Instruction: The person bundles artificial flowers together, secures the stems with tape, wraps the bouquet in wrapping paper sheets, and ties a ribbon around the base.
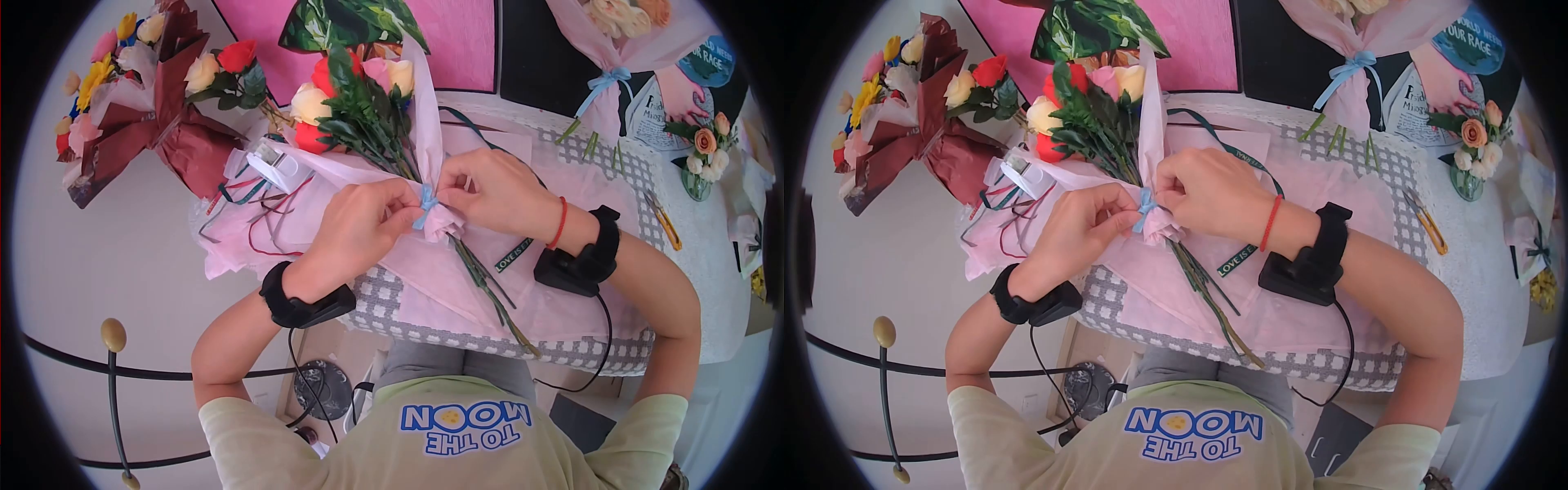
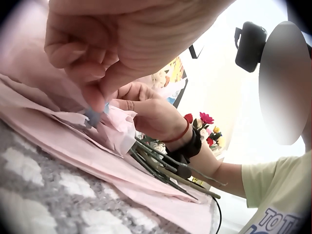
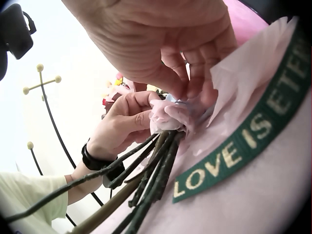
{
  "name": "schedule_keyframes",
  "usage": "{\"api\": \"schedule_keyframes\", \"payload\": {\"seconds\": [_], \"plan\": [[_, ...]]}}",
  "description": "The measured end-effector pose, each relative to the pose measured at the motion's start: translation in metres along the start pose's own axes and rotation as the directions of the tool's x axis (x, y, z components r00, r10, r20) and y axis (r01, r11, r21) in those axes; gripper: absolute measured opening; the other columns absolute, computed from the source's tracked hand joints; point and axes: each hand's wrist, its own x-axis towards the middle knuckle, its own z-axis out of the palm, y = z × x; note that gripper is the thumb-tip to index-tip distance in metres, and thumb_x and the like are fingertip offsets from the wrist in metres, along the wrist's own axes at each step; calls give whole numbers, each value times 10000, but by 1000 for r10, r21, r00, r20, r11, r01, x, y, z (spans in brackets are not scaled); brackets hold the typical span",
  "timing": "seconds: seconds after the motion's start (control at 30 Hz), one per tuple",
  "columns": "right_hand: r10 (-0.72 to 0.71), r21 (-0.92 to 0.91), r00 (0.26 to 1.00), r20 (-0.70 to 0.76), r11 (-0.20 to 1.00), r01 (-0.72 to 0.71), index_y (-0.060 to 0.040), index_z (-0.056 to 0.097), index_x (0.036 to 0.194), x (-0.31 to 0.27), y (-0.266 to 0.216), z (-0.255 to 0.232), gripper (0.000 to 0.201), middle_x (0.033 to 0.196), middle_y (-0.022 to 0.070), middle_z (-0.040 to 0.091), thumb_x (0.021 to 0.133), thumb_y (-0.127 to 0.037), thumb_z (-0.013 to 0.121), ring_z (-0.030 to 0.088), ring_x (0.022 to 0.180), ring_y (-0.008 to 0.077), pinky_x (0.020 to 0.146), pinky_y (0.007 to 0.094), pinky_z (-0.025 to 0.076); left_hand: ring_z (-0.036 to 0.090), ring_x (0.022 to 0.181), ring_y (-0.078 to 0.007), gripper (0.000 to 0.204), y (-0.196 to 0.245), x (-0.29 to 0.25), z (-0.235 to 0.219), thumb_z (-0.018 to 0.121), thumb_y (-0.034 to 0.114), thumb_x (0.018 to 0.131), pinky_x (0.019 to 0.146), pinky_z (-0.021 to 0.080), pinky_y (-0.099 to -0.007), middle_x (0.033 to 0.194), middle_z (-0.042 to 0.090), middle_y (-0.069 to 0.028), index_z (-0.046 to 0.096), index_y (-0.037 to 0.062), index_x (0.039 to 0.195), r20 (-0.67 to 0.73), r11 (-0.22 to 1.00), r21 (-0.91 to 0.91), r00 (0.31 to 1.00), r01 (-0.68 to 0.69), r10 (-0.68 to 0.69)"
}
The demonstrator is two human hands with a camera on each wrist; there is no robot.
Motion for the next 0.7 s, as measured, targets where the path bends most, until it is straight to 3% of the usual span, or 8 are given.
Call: {"api": "schedule_keyframes", "payload": {"seconds": [0.13,0.4,0.5,0.7], "plan": [[45,-9,999,15,999,-45,-61,604,692,-2,-3,-2,109,645,96,592,703,-167,578,584,633,258,568,356,427,426,509,-23,62,1,1,-2,569,58,784,469,332,-198,599,540,9,568,-2,766,37,995,-83,997,64,-61],[-97,-31,995,-32,995,96,-40,598,724,-5,-6,-4,91,673,106,597,694,-121,568,584,642,266,573,353,432,421,554,-5,68,-6,2,-2,566,48,792,486,337,-186,647,543,29,582,-17,808,35,983,-178,999,38,-32],[-94,-22,995,-30,995,93,-36,595,715,-4,-6,-4,88,667,107,594,688,-114,565,583,640,267,571,353,432,411,559,-5,62,0,0,-5,567,40,789,488,340,-186,653,531,34,577,-21,800,65,984,-153,995,91,-81],[-88,-7,996,-20,996,88,-30,595,735,-2,-7,-5,97,670,108,592,695,-116,571,581,645,270,576,355,433,395,527,-19,61,2,0,-6,586,55,772,479,339,-193,612,502,41,569,-2,783,30,994,-94,998,61,-59]]}}
